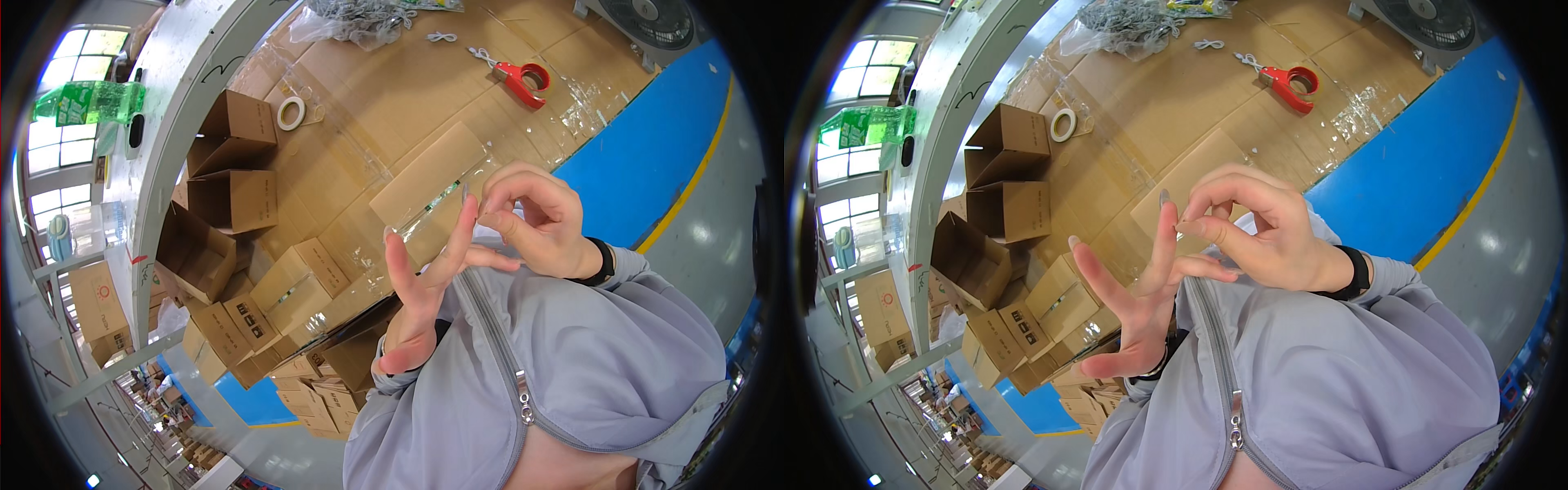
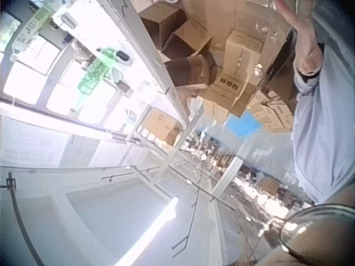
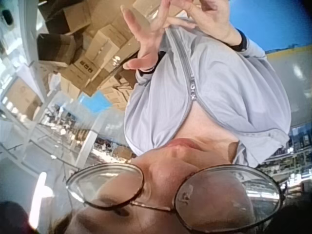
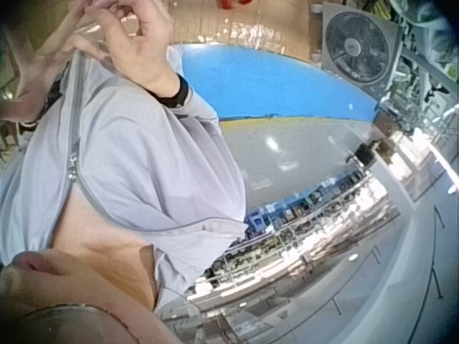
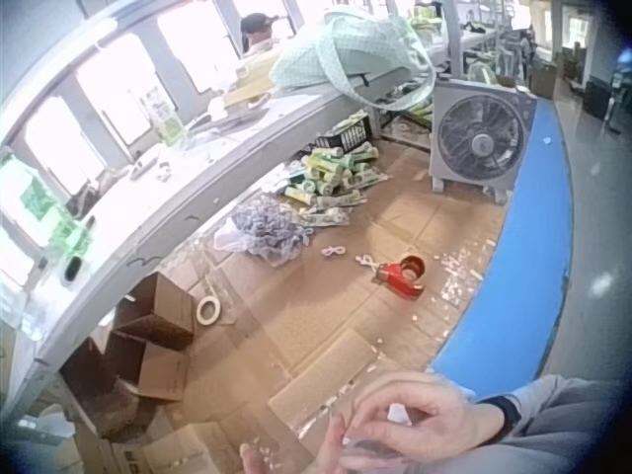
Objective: Packing small packaged items into cardboard boxes and sealing them with tape.
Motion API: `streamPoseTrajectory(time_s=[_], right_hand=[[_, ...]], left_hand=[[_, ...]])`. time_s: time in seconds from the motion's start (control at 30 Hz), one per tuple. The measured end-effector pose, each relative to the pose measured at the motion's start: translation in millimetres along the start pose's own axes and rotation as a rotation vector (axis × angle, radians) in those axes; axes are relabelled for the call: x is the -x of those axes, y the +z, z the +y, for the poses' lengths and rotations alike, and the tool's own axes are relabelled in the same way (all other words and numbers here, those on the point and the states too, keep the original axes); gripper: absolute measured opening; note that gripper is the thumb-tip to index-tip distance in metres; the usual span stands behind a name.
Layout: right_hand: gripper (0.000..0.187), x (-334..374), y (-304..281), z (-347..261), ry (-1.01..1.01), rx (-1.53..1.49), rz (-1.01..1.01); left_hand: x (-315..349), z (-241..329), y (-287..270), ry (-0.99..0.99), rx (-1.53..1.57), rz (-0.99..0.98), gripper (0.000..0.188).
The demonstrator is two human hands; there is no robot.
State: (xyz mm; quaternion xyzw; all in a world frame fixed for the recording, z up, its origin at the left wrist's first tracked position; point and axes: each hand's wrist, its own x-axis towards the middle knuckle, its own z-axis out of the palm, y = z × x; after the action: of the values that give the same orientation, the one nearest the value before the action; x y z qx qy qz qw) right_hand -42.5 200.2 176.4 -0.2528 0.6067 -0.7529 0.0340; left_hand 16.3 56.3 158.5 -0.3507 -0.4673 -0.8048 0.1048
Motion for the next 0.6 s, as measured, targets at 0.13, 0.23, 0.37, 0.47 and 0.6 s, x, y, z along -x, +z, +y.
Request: streamPoseTrajectory(time_s=[0.13,0.23,0.37,0.47,0.6], right_hand=[[0.010,-1.1,-1.2,-2.0,-0.016,0.017,-0.015],[0.010,-0.7,-1.4,-1.8,-0.017,0.011,-0.014],[0.010,-0.4,-2.7,-0.6,-0.041,0.051,-0.033],[0.010,0.4,-2.9,0.2,-0.042,0.054,-0.033],[0.010,1.1,-3.4,0.5,-0.039,0.060,-0.038]], left_hand=[[4.1,9.2,-0.1,-0.130,-0.069,0.003,0.096],[4.7,9.0,2.7,-0.134,-0.074,0.018,0.095],[4.7,8.6,3.5,-0.125,-0.096,0.045,0.096],[5.0,8.1,2.1,-0.133,-0.103,0.019,0.094],[4.8,7.2,3.8,-0.126,-0.103,0.038,0.094]])
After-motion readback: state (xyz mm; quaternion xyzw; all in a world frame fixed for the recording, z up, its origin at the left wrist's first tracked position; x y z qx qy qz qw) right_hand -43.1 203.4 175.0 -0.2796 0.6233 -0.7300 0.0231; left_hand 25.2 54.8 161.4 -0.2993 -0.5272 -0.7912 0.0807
